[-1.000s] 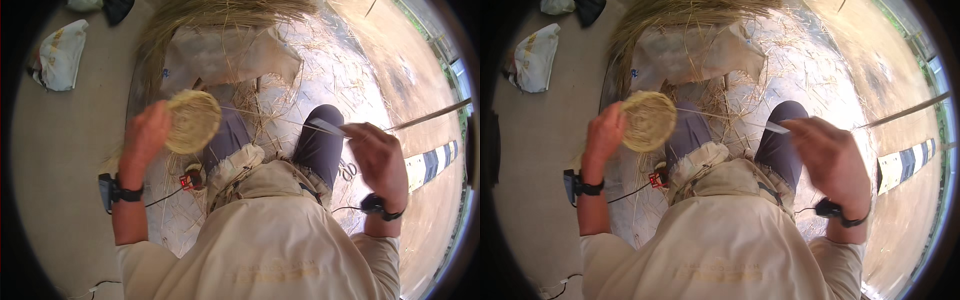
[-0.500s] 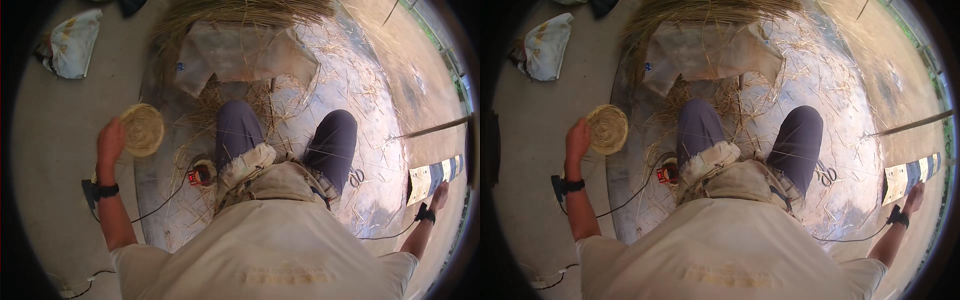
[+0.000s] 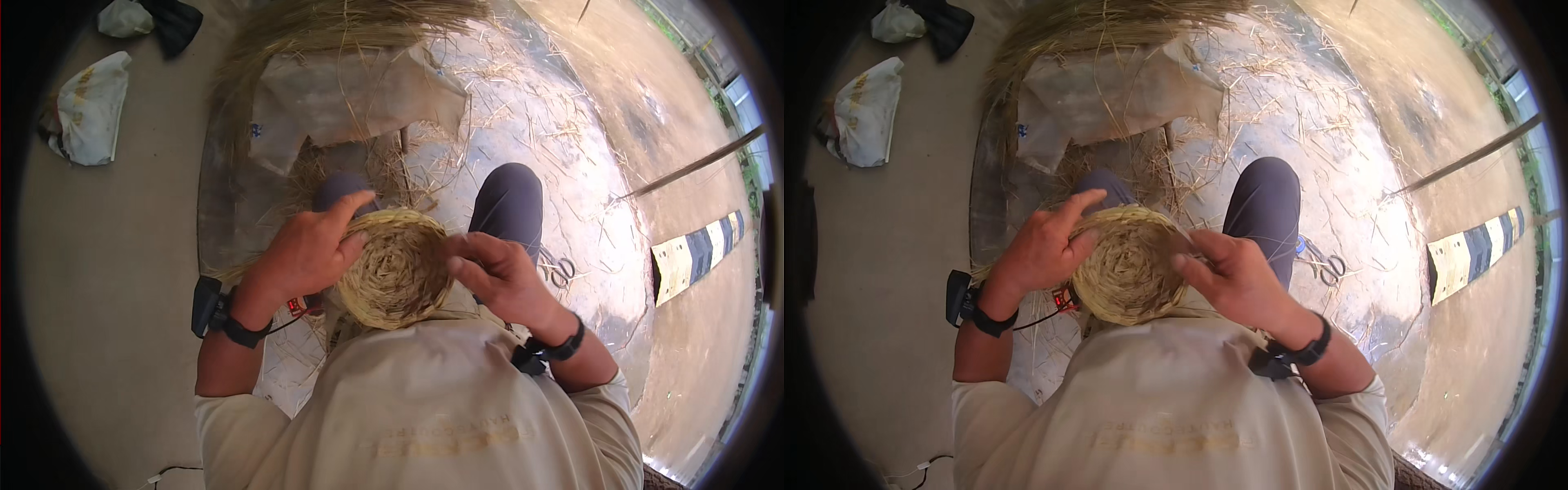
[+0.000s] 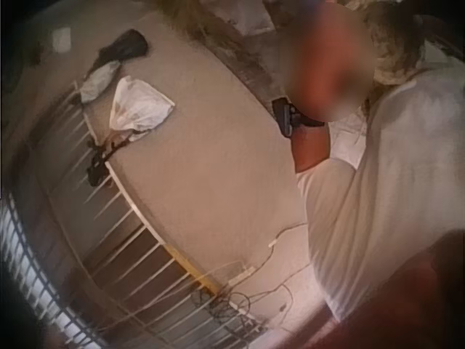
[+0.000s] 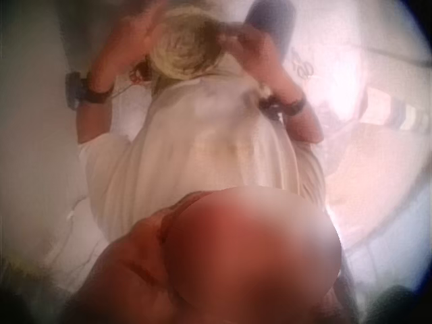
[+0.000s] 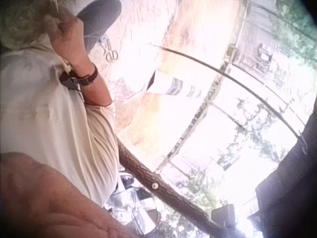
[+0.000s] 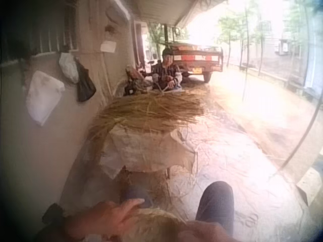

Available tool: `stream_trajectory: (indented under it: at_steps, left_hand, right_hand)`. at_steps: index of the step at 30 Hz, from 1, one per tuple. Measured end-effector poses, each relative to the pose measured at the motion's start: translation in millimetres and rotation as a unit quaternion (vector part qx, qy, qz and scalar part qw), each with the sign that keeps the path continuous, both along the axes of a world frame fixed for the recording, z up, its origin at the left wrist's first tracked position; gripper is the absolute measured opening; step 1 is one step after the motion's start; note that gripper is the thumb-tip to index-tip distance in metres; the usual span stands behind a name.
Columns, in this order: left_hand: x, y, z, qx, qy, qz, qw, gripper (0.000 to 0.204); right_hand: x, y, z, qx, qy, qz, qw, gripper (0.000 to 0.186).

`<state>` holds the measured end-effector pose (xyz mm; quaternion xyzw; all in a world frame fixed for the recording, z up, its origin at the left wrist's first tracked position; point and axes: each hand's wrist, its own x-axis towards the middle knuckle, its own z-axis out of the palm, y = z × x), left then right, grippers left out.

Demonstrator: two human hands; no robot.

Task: The recorder is weaving a small basket using a needle and thread to bind bundles of straw.

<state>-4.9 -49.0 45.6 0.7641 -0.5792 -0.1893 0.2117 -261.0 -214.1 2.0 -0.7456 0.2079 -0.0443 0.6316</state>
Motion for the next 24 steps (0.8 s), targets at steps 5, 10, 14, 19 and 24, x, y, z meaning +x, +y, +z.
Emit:
stream_trajectory:
  at_steps: [5, 10, 14, 19, 24]
  left_hand:
    - [-3.5, -3.3, -13.9, -0.028, -0.006, -0.035, 0.999, 0.045]
    - [-0.9, 0.1, -28.5, -0.058, 0.009, -0.025, 0.998, 0.044]
    - [0.2, -1.5, -32.9, -0.075, 0.014, -0.028, 0.997, 0.042]
    - [1.8, -3.0, -33.2, -0.061, 0.002, -0.049, 0.997, 0.040]
    - [3.7, -3.3, -42.1, -0.061, 0.000, -0.044, 0.997, 0.039]
  right_hand:
    - [27.4, 19.5, 3.3, 0.028, -0.072, -0.010, 0.997, 0.031]
    - [24.7, 12.1, -7.5, 0.087, -0.103, -0.060, 0.989, 0.032]
    - [41.8, -9.3, -10.8, -0.128, -0.124, -0.087, 0.980, 0.030]
    - [91.2, -32.9, -18.0, -0.098, -0.004, 0.036, 0.995, 0.029]
    - [104.6, -45.2, -26.5, -0.017, -0.042, -0.026, 0.999, 0.028]
